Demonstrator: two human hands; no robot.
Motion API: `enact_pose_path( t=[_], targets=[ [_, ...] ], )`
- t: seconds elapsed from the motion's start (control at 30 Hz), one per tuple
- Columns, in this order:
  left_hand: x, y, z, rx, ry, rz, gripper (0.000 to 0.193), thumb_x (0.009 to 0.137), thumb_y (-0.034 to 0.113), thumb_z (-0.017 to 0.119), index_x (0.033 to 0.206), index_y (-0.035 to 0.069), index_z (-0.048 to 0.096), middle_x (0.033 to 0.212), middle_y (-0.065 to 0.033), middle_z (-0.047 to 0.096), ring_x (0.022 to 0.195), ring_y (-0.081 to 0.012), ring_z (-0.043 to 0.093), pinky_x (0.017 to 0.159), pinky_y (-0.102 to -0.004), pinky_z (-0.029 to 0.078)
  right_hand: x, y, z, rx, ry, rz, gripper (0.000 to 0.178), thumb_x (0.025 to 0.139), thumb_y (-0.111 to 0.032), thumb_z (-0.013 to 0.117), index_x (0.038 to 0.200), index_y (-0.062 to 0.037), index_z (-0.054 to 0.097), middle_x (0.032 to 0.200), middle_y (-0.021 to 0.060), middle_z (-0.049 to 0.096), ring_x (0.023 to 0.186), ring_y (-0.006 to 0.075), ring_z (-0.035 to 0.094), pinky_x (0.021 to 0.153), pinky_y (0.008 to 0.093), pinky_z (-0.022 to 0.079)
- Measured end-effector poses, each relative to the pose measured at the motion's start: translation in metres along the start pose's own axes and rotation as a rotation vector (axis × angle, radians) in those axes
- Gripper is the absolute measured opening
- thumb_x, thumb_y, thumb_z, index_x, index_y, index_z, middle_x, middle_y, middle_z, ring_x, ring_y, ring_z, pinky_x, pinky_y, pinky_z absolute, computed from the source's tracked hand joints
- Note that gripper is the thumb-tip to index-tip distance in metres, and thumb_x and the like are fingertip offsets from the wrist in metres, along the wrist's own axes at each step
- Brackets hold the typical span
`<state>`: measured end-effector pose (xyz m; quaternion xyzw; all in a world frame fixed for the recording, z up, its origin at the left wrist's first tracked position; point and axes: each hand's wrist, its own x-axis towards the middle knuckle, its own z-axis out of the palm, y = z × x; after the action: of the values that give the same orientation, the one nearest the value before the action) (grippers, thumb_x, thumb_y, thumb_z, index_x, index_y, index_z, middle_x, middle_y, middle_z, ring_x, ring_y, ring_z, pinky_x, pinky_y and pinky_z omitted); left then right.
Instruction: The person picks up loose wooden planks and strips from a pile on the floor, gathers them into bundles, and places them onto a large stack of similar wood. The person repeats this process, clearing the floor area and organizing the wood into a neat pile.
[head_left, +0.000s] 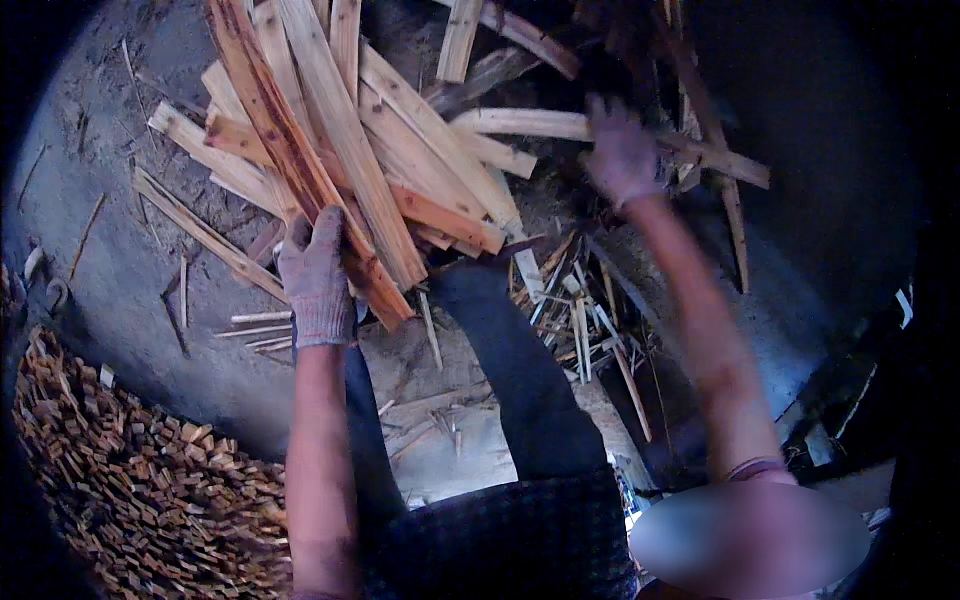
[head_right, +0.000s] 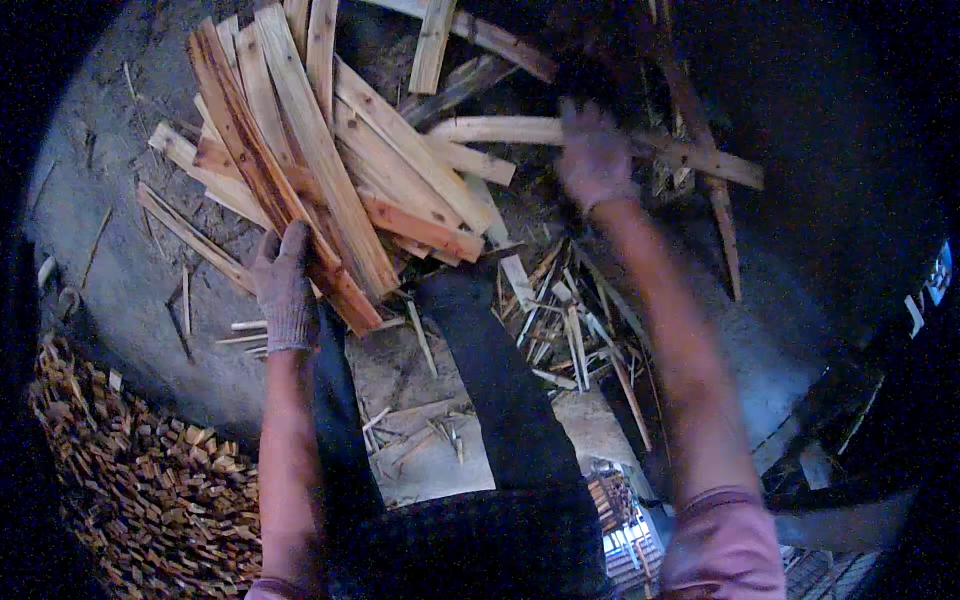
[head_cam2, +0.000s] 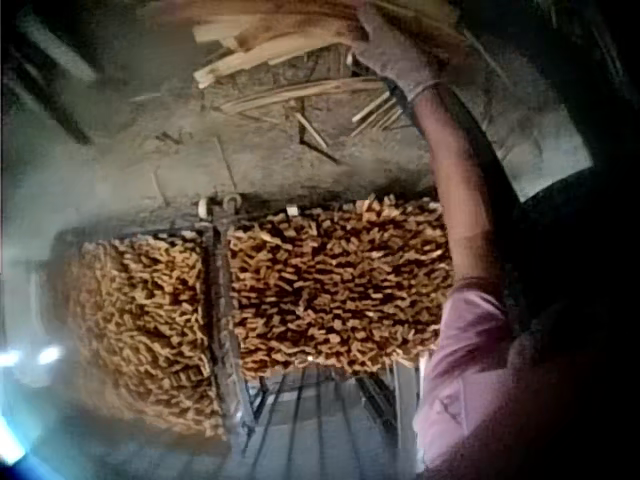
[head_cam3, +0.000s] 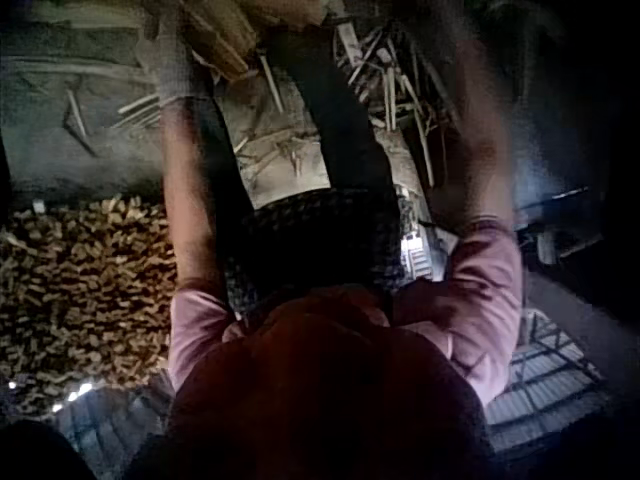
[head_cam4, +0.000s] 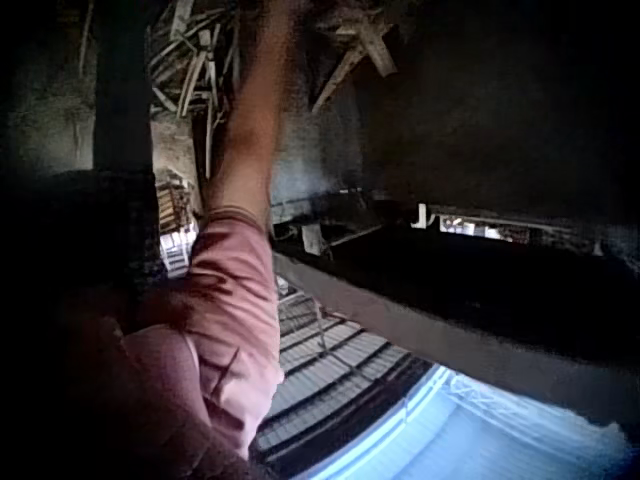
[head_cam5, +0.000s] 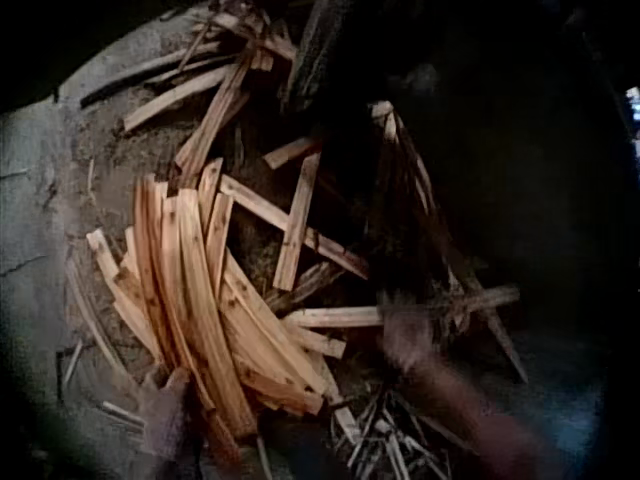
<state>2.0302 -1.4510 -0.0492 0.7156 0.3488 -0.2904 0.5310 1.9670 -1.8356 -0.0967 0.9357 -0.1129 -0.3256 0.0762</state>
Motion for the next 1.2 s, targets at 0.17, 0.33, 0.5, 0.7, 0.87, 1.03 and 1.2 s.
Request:
enact_pose_path(
  t=[0.17, 0.33, 0.5, 0.7, 0.87, 1.03, 1.2],
  targets=[
    [0.003, -0.033, 0.002, -0.125, -0.087, -0.060, 0.037, 0.099, 0.024, 0.071, 0.124, -0.004, 0.065, 0.110, -0.0075, 0.070, 0.095, -0.0149, 0.065, 0.088, -0.0295, 0.052, 0.038, 0.058, 0.029, -0.052, -0.279, -0.108, 0.046, 0.086, -0.019, 0.068, 0.130, -0.0051, 0.064, 0.107, 0.0250, 0.072, 0.101, 0.0420, 0.072, 0.089, 0.0530, 0.057],
    [0.010, -0.055, -0.019, -0.012, -0.043, -0.024, 0.043, 0.097, 0.026, 0.069, 0.123, -0.009, 0.064, 0.112, -0.0132, 0.070, 0.096, -0.0181, 0.065, 0.091, -0.0329, 0.052, -0.021, 0.017, -0.063, 0.020, -0.506, 0.059, 0.041, 0.087, -0.032, 0.065, 0.116, -0.0038, 0.068, 0.110, 0.0234, 0.074, 0.102, 0.0420, 0.072, 0.091, 0.0520, 0.057],
    [0.012, -0.051, -0.033, 0.259, -0.030, -0.033, 0.066, 0.094, 0.035, 0.072, 0.139, -0.011, 0.056, 0.129, -0.0225, 0.069, 0.114, -0.0293, 0.068, 0.100, -0.0351, 0.050, -0.083, -0.031, -0.111, 0.348, -0.448, 0.153, 0.053, 0.089, -0.042, 0.067, 0.122, -0.0010, 0.065, 0.111, 0.0304, 0.070, 0.104, 0.0454, 0.069, 0.094, 0.0503, 0.055],
    [0.035, -0.033, -0.035, 0.482, 0.234, 0.232, 0.079, 0.092, 0.041, 0.075, 0.147, -0.009, 0.048, 0.134, -0.0272, 0.064, 0.120, -0.0358, 0.064, 0.106, -0.0415, 0.047, 0.013, -0.153, -0.091, 0.864, -0.341, 0.050, 0.077, 0.087, -0.056, 0.069, 0.133, 0.0036, 0.057, 0.118, 0.0315, 0.069, 0.112, 0.0457, 0.067, 0.096, 0.0478, 0.051],
    [0.123, -0.047, -0.065, 0.315, 0.175, 0.125, 0.081, 0.096, 0.055, 0.063, 0.144, -0.010, 0.051, 0.134, -0.0289, 0.063, 0.122, -0.0372, 0.063, 0.106, -0.0425, 0.046, 0.117, -0.203, -0.043, 0.940, -0.210, -0.031, 0.101, 0.090, -0.070, 0.064, 0.153, 0.0058, 0.043, 0.142, 0.0322, 0.058, 0.135, 0.0417, 0.056, 0.116, 0.0406, 0.040],
    [0.189, -0.085, -0.064, -0.149, 0.255, -0.096, 0.089, 0.099, 0.067, 0.049, 0.141, -0.011, 0.055, 0.132, -0.0274, 0.065, 0.120, -0.0368, 0.064, 0.105, -0.0428, 0.047, 0.158, -0.198, -0.010, 1.470, -0.524, -0.153, 0.073, 0.105, -0.062, 0.043, 0.152, -0.0067, 0.052, 0.141, 0.0137, 0.064, 0.130, 0.0305, 0.061, 0.116, 0.0400, 0.042],
    [0.208, -0.107, -0.063, -0.587, 0.222, -0.143, 0.078, 0.101, 0.062, 0.050, 0.145, -0.003, 0.054, 0.134, -0.0179, 0.066, 0.119, -0.0306, 0.066, 0.105, -0.0418, 0.050, 0.167, -0.205, -0.024, 1.659, -0.785, -0.072, 0.082, 0.097, -0.067, 0.055, 0.152, -0.0058, 0.052, 0.143, 0.0145, 0.063, 0.129, 0.0292, 0.062, 0.114, 0.0422, 0.046]
  ],
)
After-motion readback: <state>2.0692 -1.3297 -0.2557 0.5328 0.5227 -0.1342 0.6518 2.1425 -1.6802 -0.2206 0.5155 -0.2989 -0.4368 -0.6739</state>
